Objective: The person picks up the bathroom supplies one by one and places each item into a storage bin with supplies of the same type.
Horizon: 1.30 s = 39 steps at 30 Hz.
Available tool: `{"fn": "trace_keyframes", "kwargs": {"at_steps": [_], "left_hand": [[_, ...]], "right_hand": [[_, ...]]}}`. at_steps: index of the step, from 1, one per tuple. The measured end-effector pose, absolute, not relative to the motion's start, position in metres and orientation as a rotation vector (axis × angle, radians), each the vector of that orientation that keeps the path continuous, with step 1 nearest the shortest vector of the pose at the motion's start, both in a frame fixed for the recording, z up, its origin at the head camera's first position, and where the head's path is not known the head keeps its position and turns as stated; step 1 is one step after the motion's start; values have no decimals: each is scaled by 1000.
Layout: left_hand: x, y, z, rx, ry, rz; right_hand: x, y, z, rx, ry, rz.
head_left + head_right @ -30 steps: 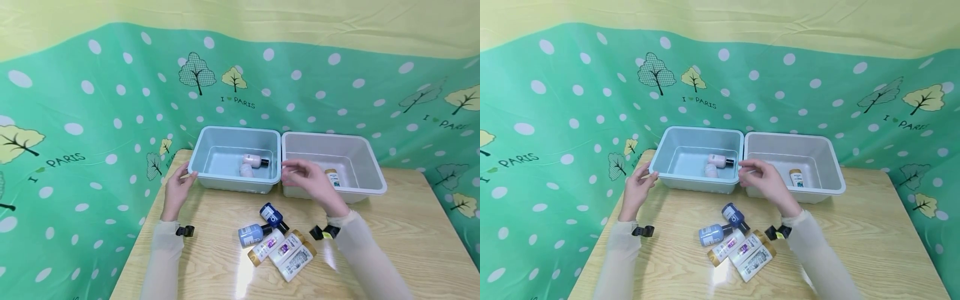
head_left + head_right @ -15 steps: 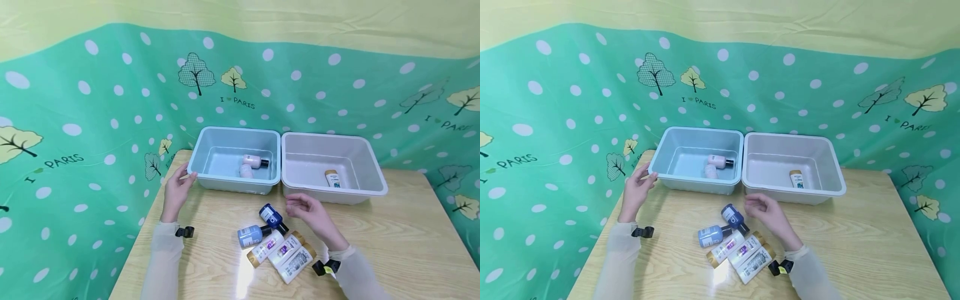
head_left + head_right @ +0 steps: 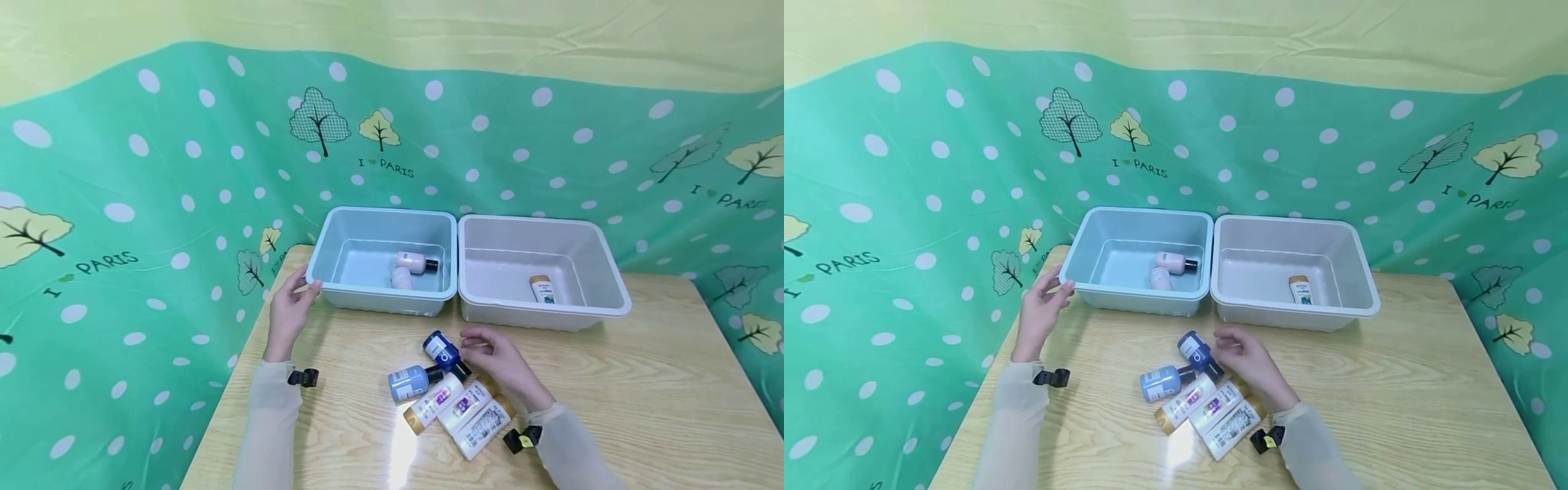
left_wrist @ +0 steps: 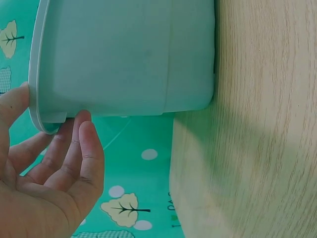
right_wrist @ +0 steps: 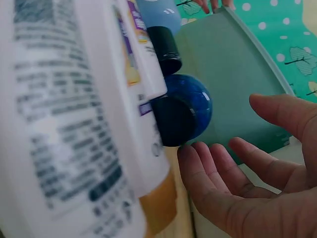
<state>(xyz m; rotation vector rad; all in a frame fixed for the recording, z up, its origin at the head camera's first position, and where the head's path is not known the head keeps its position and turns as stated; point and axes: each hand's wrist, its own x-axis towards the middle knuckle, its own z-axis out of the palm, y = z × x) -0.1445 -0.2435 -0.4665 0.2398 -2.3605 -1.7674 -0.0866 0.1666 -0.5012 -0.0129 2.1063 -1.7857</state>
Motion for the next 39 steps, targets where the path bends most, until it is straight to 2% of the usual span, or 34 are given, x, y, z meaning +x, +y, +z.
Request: {"fn": "trace_keyframes", "kwargs": {"at_steps": [11, 22, 39], "left_hand": [[-145, -243, -468, 266, -2386, -1753], [-143, -244, -467, 249, -2391, -1753], [-142, -244, -465, 236, -2366, -1770]], "right_hand": [[-90, 157, -516, -69, 2283, -1555], [-93, 144, -515, -124, 2414, -1415], [-97, 142, -515, -30, 2401, -1425]]}}
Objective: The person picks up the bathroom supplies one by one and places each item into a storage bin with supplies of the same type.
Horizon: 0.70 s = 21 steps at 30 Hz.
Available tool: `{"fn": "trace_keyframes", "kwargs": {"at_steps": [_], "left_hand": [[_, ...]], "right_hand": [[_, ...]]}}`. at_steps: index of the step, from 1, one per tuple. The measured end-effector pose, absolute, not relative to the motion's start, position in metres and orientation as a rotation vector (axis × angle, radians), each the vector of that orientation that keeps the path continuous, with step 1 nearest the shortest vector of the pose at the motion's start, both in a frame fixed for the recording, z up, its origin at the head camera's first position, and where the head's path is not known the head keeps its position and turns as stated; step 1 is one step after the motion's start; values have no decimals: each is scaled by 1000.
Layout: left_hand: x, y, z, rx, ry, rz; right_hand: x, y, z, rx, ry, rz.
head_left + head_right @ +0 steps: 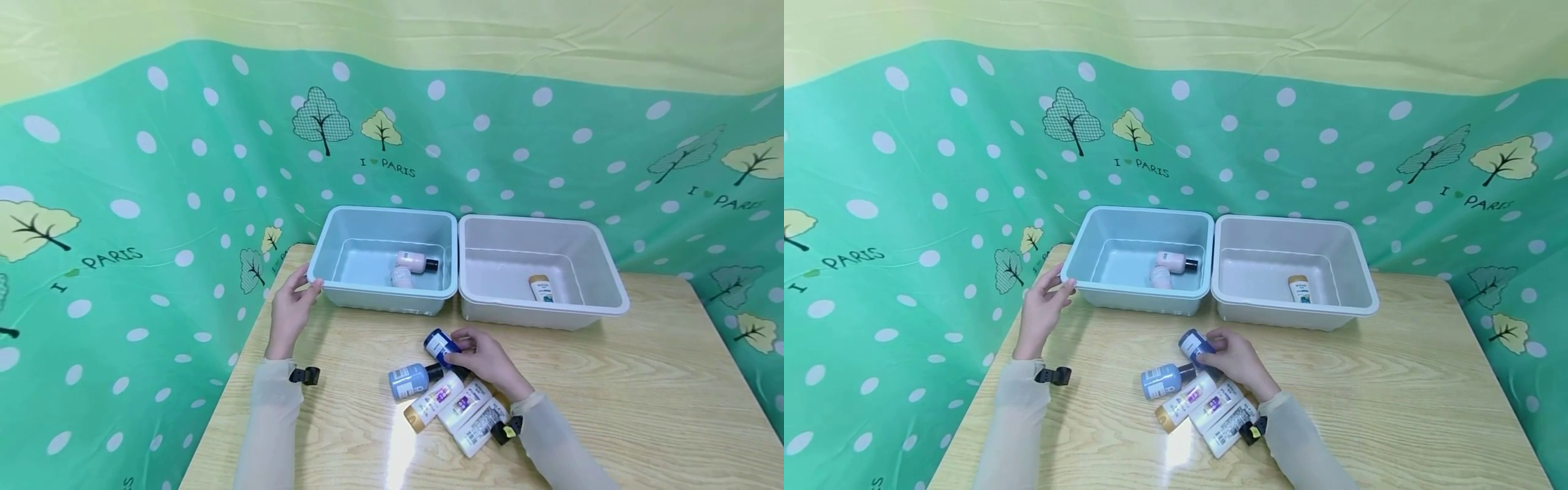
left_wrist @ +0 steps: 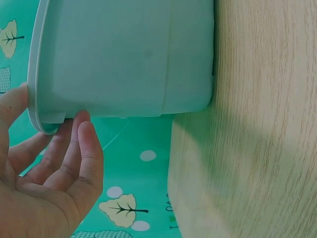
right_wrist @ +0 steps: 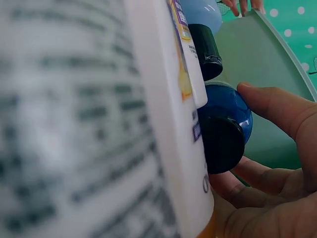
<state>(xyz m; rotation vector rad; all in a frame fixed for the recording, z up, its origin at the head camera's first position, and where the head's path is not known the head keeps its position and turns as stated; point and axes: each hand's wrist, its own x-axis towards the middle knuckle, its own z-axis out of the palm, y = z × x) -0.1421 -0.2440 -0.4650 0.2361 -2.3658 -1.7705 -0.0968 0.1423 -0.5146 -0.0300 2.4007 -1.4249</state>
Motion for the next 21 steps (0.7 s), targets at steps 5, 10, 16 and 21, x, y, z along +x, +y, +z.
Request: {"fn": "trace_keyframes", "kwargs": {"at_steps": [5, 10, 16, 21], "left_hand": [[-142, -244, -464, 241, -2364, -1769], [-142, -243, -465, 254, -2373, -1770], [-141, -243, -464, 258, -2379, -1763], [-142, -243, -465, 260, -2368, -1777]], "right_hand": [[-98, 143, -514, 11, 2376, -1450], [-99, 145, -515, 49, 2324, -1499], [-100, 147, -516, 57, 2281, -1545], [-98, 149, -512, 60, 2234, -1589]]}}
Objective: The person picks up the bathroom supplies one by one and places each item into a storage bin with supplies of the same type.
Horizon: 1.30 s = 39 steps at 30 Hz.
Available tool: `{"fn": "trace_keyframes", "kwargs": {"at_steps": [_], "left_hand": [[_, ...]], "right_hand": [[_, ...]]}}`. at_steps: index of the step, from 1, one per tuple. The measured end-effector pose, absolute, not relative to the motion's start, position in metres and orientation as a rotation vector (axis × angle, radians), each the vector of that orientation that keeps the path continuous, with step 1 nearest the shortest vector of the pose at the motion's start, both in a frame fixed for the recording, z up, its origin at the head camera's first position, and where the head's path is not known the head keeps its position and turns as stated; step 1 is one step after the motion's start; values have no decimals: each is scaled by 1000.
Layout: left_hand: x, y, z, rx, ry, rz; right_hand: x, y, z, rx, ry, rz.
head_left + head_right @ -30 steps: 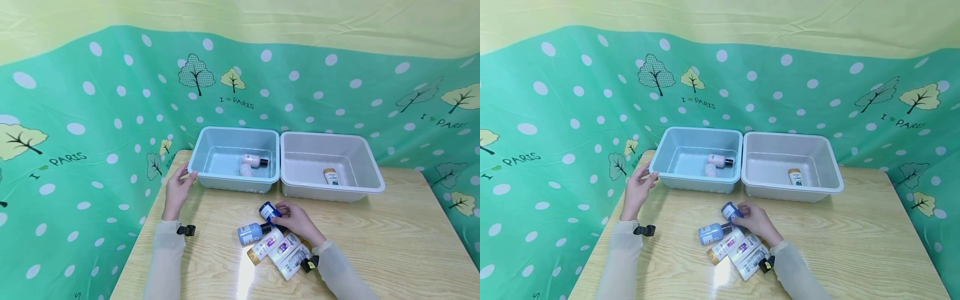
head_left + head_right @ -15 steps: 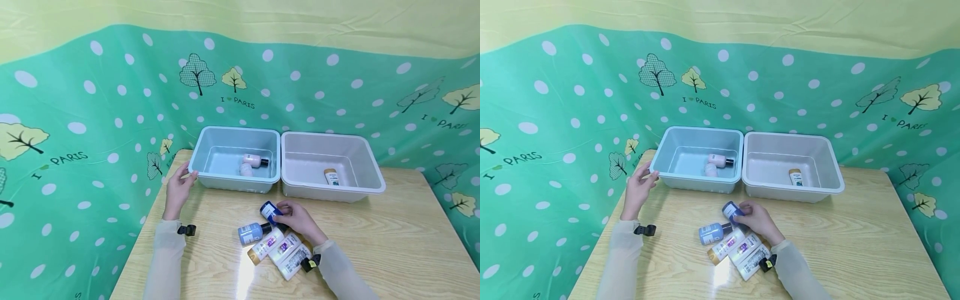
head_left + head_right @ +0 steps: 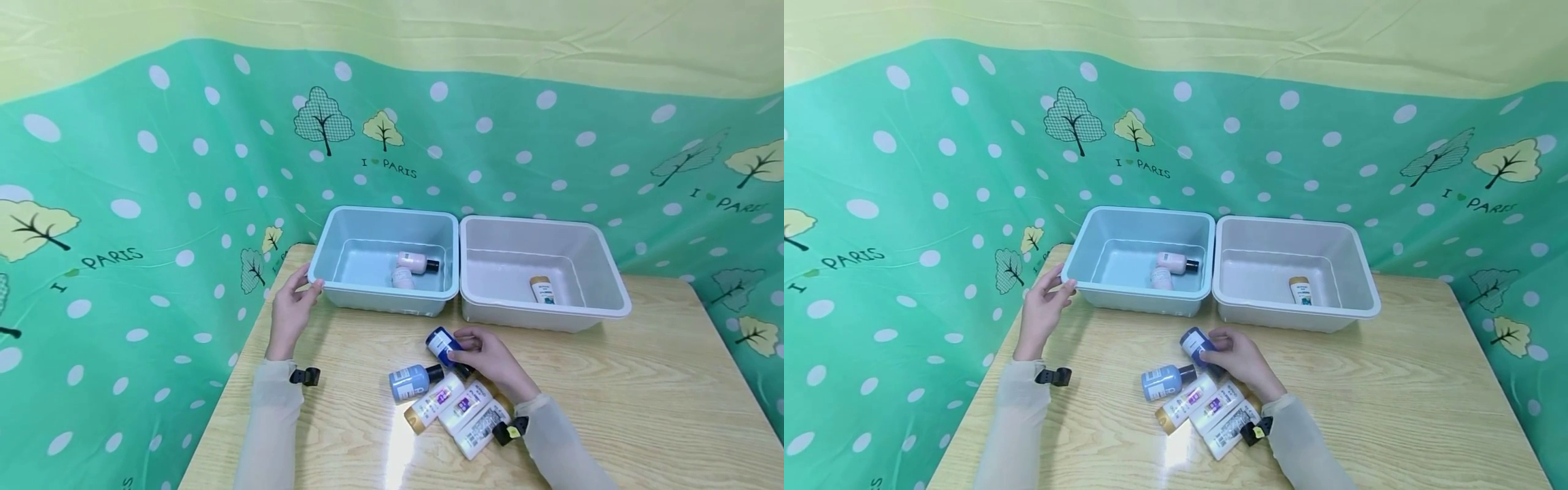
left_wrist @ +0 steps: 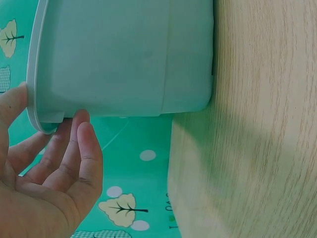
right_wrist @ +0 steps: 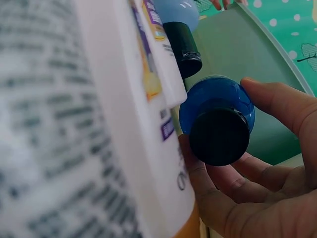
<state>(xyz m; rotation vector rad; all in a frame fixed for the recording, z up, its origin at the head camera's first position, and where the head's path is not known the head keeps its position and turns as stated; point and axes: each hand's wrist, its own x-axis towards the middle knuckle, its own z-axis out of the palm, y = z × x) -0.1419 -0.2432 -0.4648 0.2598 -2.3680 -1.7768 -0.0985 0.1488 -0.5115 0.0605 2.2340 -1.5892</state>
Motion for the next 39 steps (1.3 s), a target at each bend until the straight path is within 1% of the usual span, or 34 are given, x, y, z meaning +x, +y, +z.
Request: {"fn": "trace_keyframes", "kwargs": {"at_steps": [14, 24, 31, 39], "left_hand": [[-143, -244, -465, 267, -2367, -1798], [-143, -243, -465, 254, -2359, -1798], [-143, -244, -468, 255, -2361, -1776], [-143, -244, -468, 250, -2360, -1777]], "right_hand": [[-95, 147, -493, -16, 2158, -1696], [-89, 147, -468, -100, 2046, -1853], [-90, 146, -452, -237, 2020, -1912], [-94, 143, -435, -231, 2006, -1934]]}}
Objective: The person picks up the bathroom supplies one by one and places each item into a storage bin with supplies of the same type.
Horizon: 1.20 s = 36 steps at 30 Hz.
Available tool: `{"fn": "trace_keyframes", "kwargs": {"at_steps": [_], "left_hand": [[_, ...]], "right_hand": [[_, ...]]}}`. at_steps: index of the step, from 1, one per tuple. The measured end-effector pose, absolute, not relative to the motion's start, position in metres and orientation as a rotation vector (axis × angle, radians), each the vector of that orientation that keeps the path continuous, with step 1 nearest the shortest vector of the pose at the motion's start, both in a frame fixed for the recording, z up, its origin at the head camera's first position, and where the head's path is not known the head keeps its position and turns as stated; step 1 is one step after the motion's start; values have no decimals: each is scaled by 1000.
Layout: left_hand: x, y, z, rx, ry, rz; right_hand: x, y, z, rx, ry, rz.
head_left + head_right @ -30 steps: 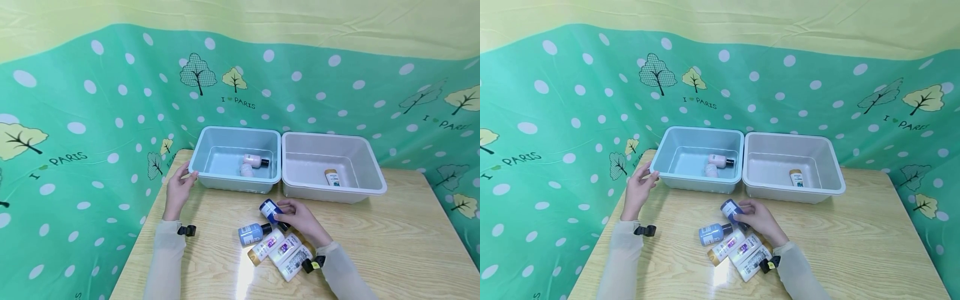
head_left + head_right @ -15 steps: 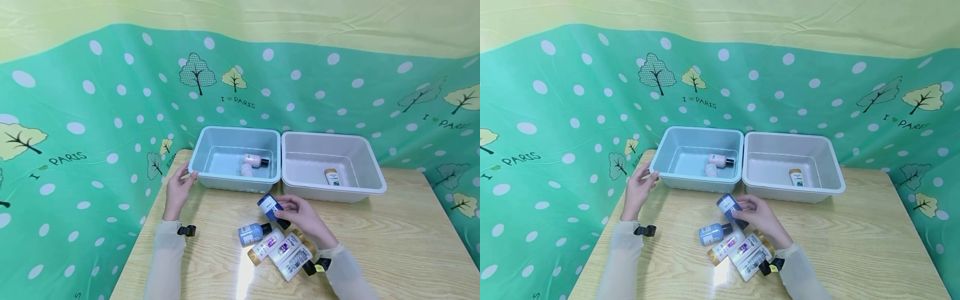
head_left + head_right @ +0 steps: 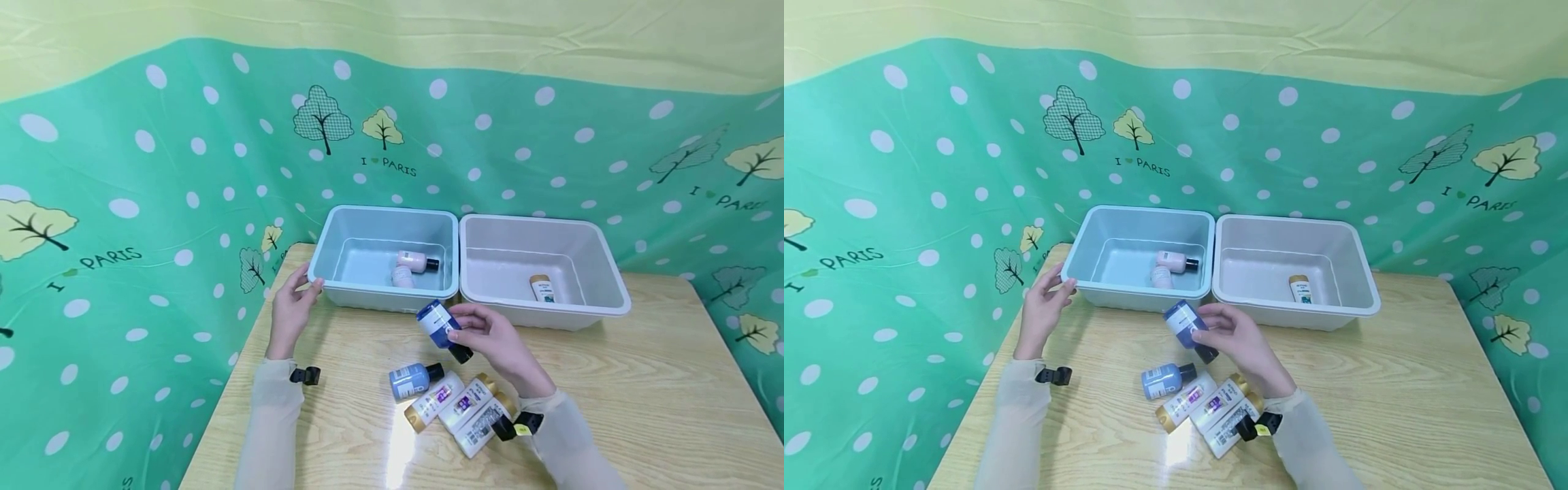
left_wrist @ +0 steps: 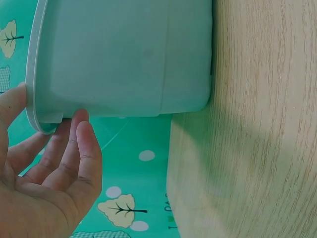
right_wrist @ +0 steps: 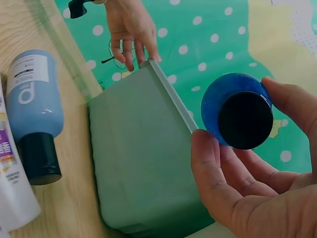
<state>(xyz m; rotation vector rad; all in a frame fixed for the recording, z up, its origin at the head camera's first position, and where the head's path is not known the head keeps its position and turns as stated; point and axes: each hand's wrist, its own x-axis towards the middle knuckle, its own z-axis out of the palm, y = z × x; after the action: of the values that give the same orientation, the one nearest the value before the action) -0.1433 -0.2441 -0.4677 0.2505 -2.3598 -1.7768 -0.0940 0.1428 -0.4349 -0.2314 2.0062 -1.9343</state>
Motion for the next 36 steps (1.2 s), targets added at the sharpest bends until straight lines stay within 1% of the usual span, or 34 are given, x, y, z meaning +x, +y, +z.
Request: {"fn": "trace_keyframes", "kwargs": {"at_steps": [12, 27, 36], "left_hand": [[-144, -245, -468, 238, -2360, -1779], [-143, -244, -467, 254, -2393, -1750], [-142, -244, -466, 242, -2376, -1745]], "right_hand": [[-108, 134, -418, -233, 2009, -1967], [-137, 120, -388, -251, 2097, -1933], [-165, 112, -377, -285, 2122, -1924]]}}
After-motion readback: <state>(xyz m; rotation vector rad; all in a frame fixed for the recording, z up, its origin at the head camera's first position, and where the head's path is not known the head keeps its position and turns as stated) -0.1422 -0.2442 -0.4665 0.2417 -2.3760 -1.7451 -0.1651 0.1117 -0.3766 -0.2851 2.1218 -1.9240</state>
